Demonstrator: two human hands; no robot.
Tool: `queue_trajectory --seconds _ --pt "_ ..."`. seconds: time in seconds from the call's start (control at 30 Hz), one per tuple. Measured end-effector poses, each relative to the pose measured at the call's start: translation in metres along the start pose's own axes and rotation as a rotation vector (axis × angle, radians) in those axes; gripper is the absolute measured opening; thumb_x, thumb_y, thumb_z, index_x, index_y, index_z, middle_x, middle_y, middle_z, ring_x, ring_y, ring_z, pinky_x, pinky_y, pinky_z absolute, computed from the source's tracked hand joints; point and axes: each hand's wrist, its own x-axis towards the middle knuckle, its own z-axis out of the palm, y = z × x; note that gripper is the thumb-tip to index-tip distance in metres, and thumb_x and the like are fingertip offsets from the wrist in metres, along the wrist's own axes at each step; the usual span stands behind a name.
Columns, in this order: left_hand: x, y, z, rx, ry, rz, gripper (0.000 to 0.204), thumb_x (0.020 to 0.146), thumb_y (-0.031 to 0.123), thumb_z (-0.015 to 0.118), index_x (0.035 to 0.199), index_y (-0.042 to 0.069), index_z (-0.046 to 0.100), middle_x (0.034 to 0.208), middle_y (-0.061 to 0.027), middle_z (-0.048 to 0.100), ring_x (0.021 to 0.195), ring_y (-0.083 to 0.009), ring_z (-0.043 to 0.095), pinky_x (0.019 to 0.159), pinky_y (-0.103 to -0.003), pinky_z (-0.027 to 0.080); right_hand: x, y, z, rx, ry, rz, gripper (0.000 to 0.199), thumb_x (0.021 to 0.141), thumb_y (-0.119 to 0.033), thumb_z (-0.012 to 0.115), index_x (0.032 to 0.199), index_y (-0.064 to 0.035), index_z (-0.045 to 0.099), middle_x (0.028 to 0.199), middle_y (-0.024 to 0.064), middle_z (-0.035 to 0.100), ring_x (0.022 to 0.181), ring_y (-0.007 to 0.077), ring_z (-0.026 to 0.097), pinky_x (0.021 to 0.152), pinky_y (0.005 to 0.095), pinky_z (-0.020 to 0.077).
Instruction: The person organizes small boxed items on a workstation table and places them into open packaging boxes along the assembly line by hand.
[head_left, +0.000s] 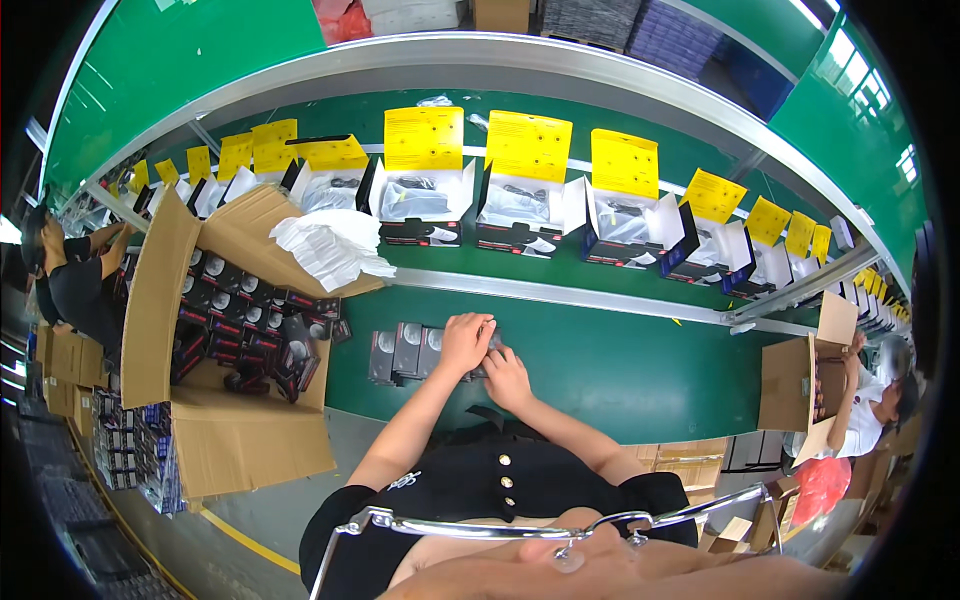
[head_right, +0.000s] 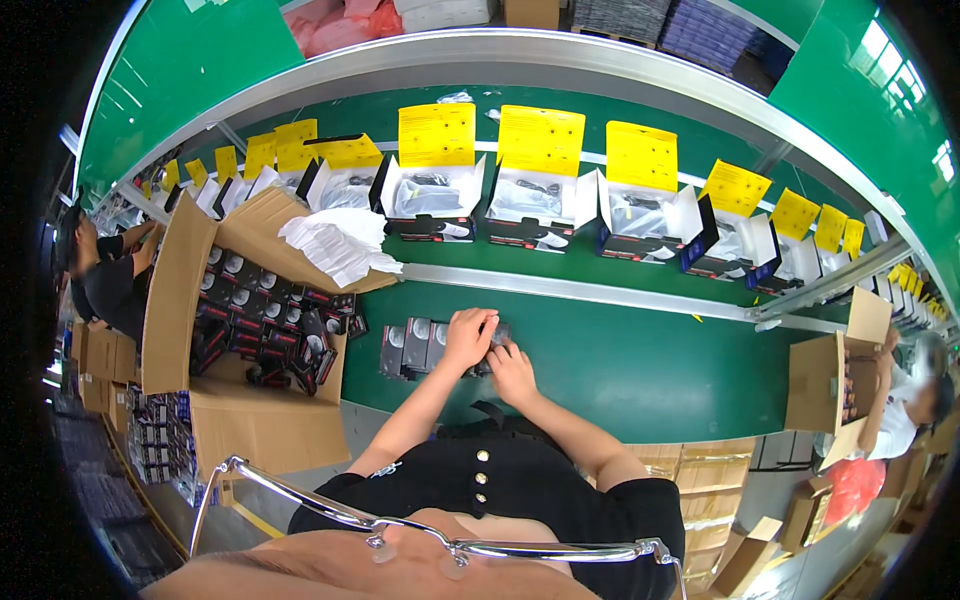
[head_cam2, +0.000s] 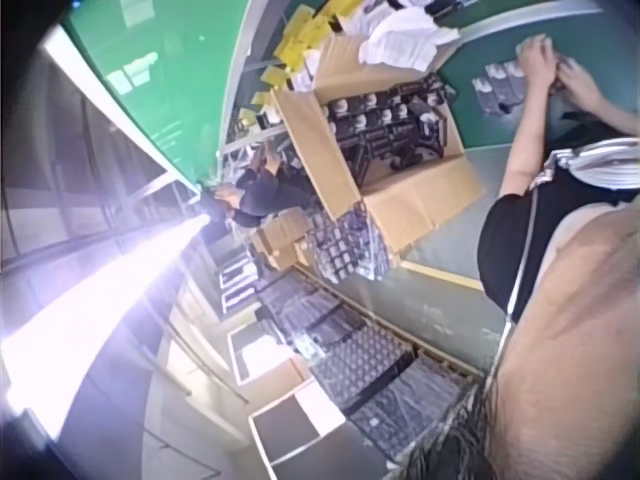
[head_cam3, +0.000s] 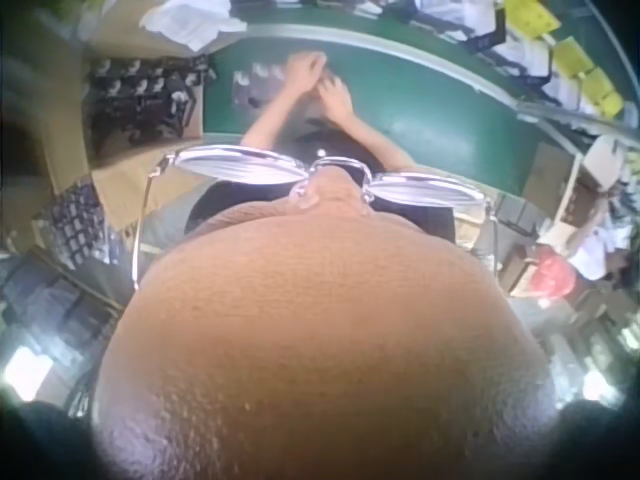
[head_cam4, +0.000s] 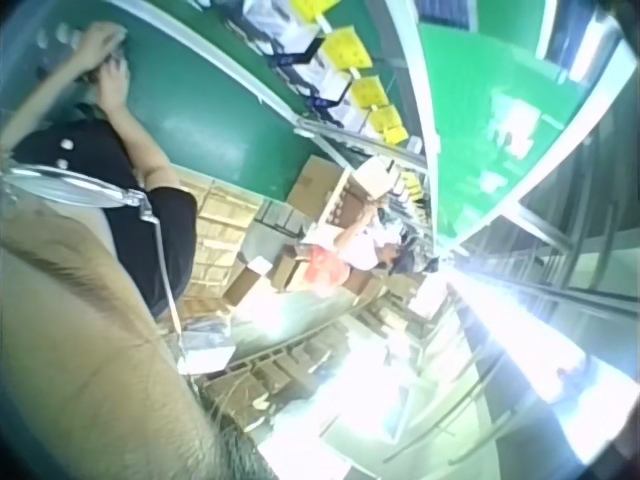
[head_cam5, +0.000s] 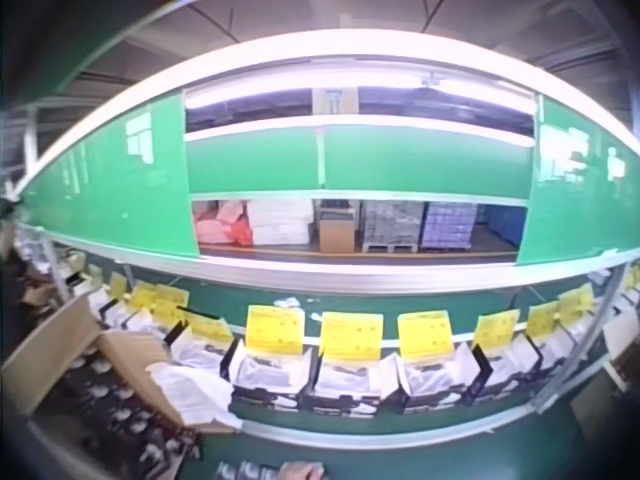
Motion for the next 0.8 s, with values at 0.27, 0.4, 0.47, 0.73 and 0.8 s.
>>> queue_trajectory --seconds 0.27,0.4,0.47,0.73,0.8 --pt "0.002 -0.013 -0.006 -0.151 0.157 -0.057 0.023 0.096 0.02 0.053 0.104 0.005 0.068 0.091 -0.0136 0.065 0.083 -0.0341 0.061 0.076 -0.041 0.047 0.013 0.009 -0.034 -0.059 -0.123 -0.173 0.064 0.069 -0.016 0.076 0.128 -0.0086 0.054 0.139 0.0116 0.046 0.134 0.0327 0.04 0.104 0.0482 0.0398" --pt "0.002 -0.014 -0.009 -0.141 0.108 -0.062 0.024 0.096 0.021 0.052 0.104 0.004 0.068 0.092 -0.0139 0.065 0.083 -0.0351 0.061 0.076 -0.042 0.047 0.015 0.033 0.005 -0.051 -0.085 -0.201 0.073 0.067 -0.02 0.079 0.134 -0.0095 0.052 0.147 0.0112 0.041 0.139 0.0354 0.034 0.111 0.0516 0.0322" --pt "0.0 -0.019 -0.012 -0.144 0.107 -0.079 0.024 0.097 0.021 0.052 0.104 0.004 0.068 0.093 -0.0141 0.066 0.084 -0.0353 0.061 0.077 -0.042 0.047 0.015 0.032 -0.001 -0.051 -0.109 -0.259 0.071 0.068 -0.019 0.079 0.133 -0.0093 0.052 0.144 0.0121 0.045 0.136 0.035 0.038 0.11 0.0503 0.035" --pt "-0.002 -0.035 -0.019 -0.271 0.189 -0.089 0.023 0.097 0.02 0.052 0.105 0.005 0.067 0.097 -0.0129 0.065 0.085 -0.0336 0.062 0.08 -0.041 0.047 0.072 0.056 -0.076 0.472 -0.009 0.009 0.049 0.077 -0.013 0.077 0.121 -0.0054 0.056 0.103 0.0156 0.066 0.089 0.0304 0.067 0.077 0.0399 0.055" --pt "-0.002 -0.039 -0.026 -0.263 0.165 -0.071 0.026 0.099 0.019 0.049 0.104 0.001 0.067 0.099 -0.0167 0.064 0.086 -0.0342 0.063 0.076 -0.038 0.049 0.127 0.056 -0.095 0.454 0.145 0.091 0.05 0.079 -0.011 0.076 0.123 -0.0054 0.054 0.115 0.0184 0.064 0.083 0.03 0.068 0.067 0.0368 0.0552"
